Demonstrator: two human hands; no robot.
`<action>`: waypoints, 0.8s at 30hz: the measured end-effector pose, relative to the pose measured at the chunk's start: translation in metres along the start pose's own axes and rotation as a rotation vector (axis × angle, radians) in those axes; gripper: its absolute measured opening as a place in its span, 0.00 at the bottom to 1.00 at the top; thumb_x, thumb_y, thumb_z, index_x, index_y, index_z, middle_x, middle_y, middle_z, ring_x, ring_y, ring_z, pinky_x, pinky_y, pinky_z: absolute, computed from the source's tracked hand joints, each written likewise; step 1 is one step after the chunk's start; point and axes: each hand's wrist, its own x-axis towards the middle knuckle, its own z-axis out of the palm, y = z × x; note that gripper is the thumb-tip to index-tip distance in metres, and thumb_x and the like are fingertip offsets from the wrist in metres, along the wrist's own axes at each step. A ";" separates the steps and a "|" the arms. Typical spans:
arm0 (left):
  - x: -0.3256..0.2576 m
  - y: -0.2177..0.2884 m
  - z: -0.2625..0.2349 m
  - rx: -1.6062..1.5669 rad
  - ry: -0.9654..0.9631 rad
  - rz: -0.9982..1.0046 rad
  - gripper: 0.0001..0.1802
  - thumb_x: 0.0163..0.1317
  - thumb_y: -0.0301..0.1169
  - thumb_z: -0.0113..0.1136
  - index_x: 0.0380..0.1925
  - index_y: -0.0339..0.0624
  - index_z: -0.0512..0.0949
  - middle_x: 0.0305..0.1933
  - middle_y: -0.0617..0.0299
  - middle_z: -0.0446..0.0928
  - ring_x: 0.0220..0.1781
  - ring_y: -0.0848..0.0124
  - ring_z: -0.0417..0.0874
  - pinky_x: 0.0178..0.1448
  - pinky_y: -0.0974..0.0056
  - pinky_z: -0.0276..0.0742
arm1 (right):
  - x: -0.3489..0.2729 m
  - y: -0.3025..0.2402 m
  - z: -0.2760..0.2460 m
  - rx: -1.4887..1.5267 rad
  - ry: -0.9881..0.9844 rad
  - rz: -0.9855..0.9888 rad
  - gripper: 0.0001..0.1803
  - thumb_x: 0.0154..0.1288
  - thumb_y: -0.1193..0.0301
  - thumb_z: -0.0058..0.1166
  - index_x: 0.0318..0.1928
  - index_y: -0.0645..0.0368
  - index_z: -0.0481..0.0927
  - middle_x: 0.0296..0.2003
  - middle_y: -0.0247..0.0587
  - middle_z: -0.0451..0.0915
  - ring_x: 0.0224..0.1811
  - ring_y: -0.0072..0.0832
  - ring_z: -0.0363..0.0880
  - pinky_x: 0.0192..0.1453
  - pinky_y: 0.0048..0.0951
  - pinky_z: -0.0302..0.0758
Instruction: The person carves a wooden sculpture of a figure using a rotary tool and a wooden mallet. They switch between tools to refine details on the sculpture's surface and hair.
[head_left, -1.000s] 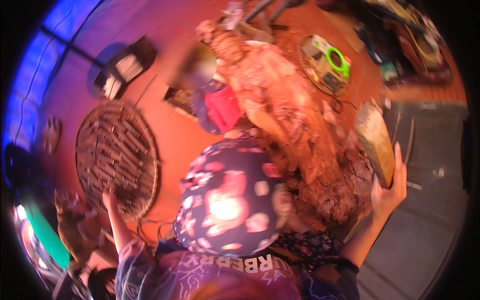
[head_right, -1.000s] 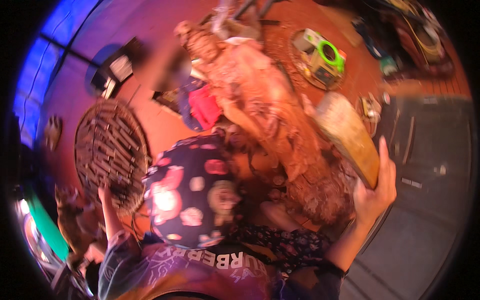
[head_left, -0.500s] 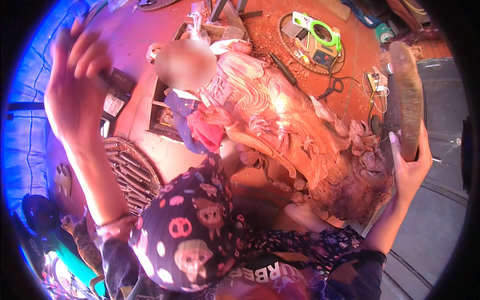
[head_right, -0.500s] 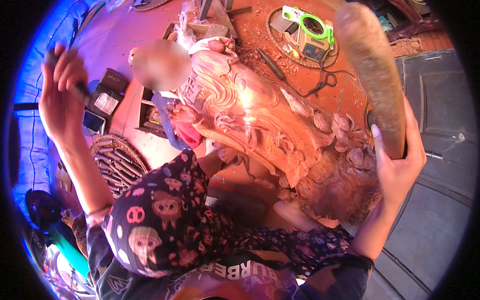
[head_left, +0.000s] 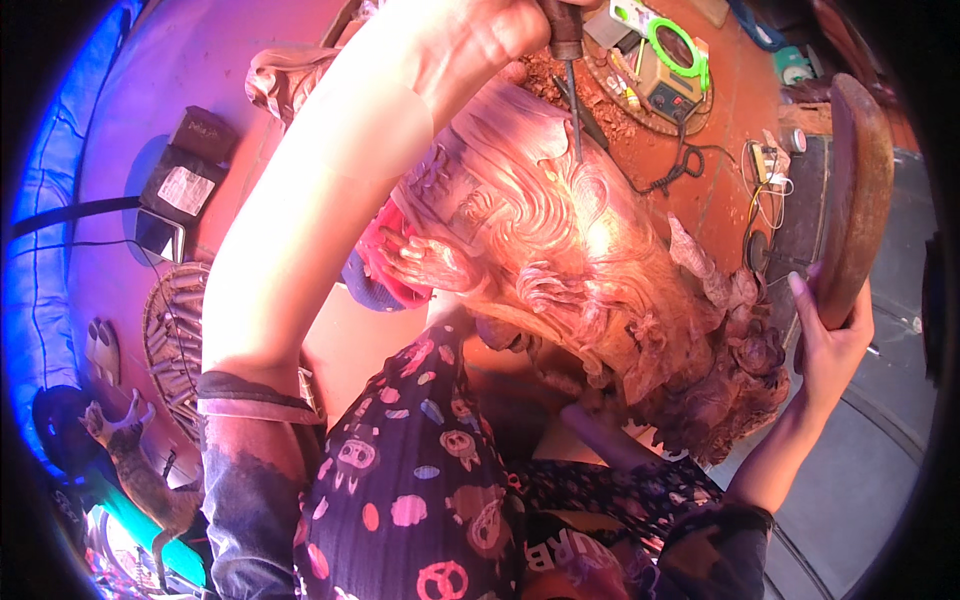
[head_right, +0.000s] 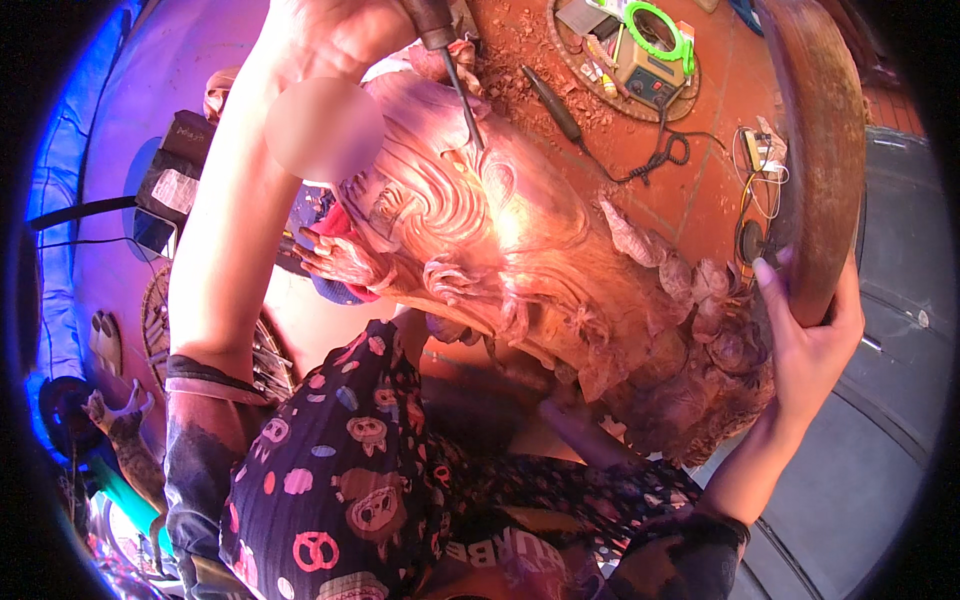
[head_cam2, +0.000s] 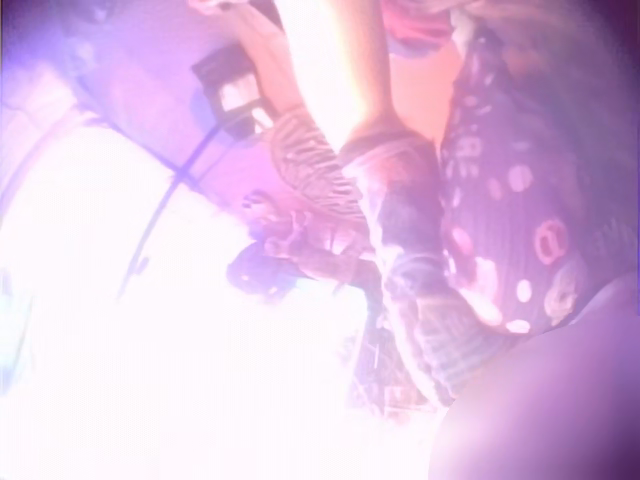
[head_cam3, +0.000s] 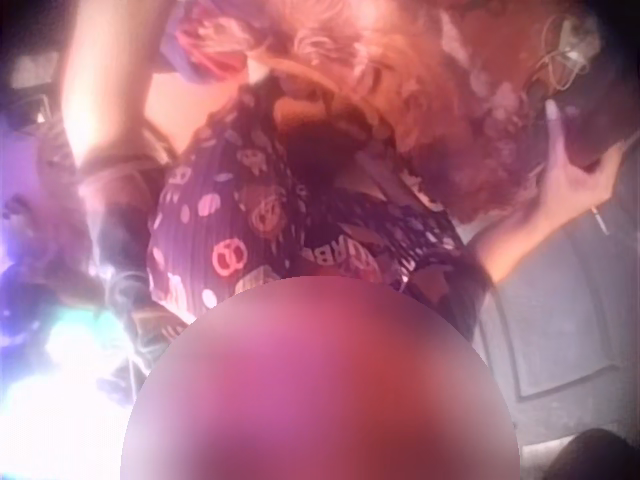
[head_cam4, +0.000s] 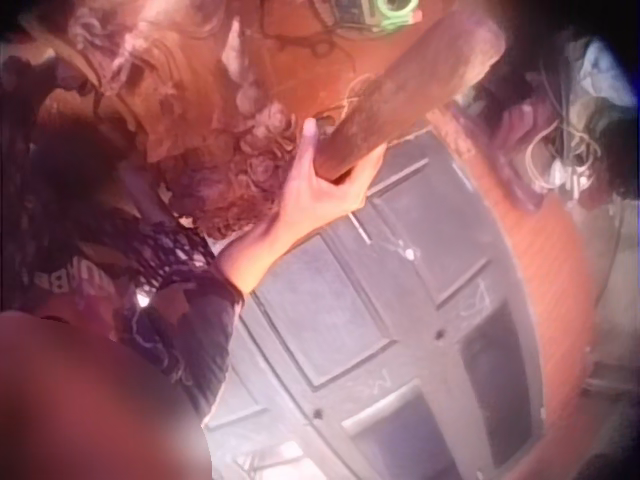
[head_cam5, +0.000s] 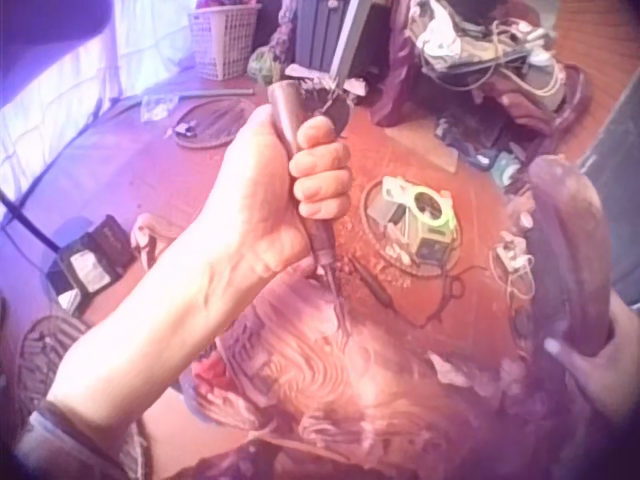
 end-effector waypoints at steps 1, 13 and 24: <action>0.001 0.000 -0.001 0.019 -0.025 -0.001 0.27 0.75 0.52 0.25 0.23 0.49 0.63 0.17 0.73 0.57 0.16 0.79 0.57 0.18 0.74 0.55 | 0.000 -0.001 0.002 0.001 -0.009 -0.010 0.18 0.53 0.80 0.69 0.44 0.63 0.77 0.35 0.29 0.77 0.37 0.17 0.73 0.46 0.19 0.70; 0.000 0.004 0.017 -0.032 -0.085 0.065 0.23 0.77 0.50 0.33 0.39 0.41 0.68 0.22 0.70 0.64 0.21 0.80 0.63 0.24 0.75 0.63 | -0.002 -0.012 0.004 0.008 -0.028 -0.012 0.16 0.52 0.82 0.68 0.41 0.63 0.77 0.35 0.29 0.77 0.37 0.17 0.72 0.45 0.20 0.70; -0.002 -0.004 0.007 0.035 0.173 0.115 0.22 0.75 0.47 0.34 0.25 0.48 0.67 0.15 0.74 0.59 0.14 0.81 0.56 0.17 0.74 0.54 | -0.004 -0.011 0.007 0.014 -0.042 -0.031 0.18 0.51 0.81 0.70 0.42 0.63 0.77 0.35 0.29 0.77 0.36 0.16 0.72 0.43 0.19 0.70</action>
